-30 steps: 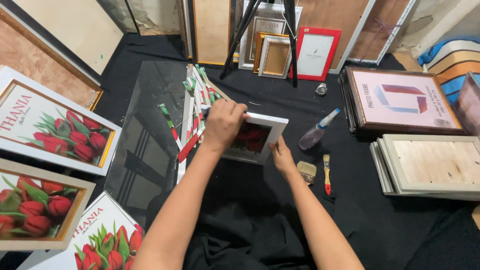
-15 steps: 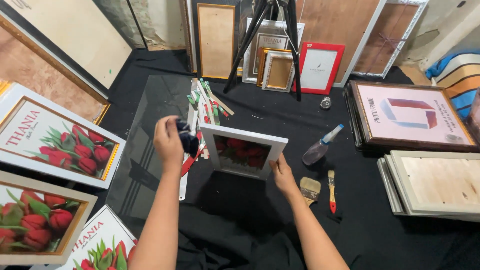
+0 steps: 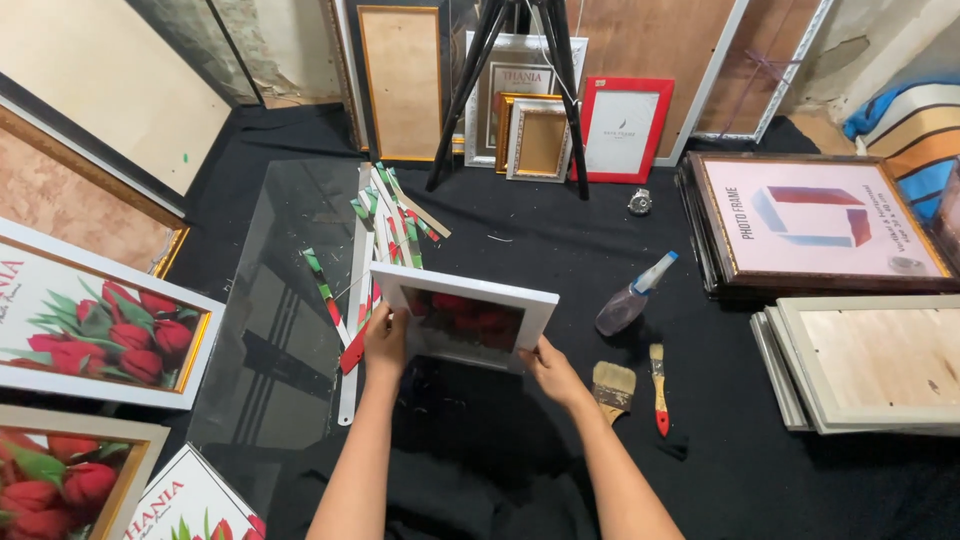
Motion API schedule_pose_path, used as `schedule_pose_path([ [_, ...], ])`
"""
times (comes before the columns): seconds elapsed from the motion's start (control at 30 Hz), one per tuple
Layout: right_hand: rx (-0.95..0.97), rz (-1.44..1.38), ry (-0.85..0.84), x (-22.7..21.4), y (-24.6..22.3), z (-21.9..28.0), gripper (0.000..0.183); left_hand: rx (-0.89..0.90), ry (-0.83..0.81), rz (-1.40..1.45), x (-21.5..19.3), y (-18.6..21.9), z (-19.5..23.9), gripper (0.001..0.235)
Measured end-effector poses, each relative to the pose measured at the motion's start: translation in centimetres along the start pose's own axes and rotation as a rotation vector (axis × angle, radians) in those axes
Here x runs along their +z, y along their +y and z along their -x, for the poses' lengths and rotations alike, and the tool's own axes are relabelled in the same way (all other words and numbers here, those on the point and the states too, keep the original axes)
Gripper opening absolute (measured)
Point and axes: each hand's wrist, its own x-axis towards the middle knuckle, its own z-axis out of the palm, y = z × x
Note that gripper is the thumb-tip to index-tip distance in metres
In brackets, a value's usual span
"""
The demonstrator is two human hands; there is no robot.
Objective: The person wipes the front and edges of a white photo frame with a dark cloth, then flips it to brush the wooden back with a paintbrush. The frame is placed with others, and a new frame back is picked up for further handling.
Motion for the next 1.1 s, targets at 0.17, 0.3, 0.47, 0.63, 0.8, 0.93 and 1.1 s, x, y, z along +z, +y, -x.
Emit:
schedule_pose_path([
  [0.17, -0.036, -0.143, 0.046, 0.5, 0.6, -1.1, 0.059, 0.029, -0.132, -0.110, 0.3, -2.4, -1.0, 0.042],
  [0.3, -0.028, -0.241, 0.083, 1.2, 0.8, -1.6, 0.055, -0.093, -0.303, -0.663, 0.7, -6.9, 1.4, 0.100],
  [0.47, -0.006, -0.296, 0.147, 1.2, -2.4, -1.3, 0.053, -0.007, -0.592, -1.107, 3.0, -13.1, 3.1, 0.076],
  [0.63, -0.004, -0.270, 0.231, 0.1, -2.7, -1.4, 0.052, 0.189, -0.357, -1.086, 4.2, -19.8, 1.5, 0.038],
  [0.8, 0.104, -0.386, 0.351, -0.2, -1.3, -1.9, 0.047, -0.307, -0.031, -0.495, 1.6, -18.4, -0.1, 0.039],
  [0.93, 0.186, -0.395, 0.389, -0.3, -1.4, -2.0, 0.044, -0.391, 0.079, -0.306, 0.5, -14.3, 1.5, 0.045],
  [1.1, 0.260, -0.249, 0.448, 0.4, -4.9, -0.4, 0.036, 0.355, -0.036, -0.548, 2.6, -11.4, 4.4, 0.023],
])
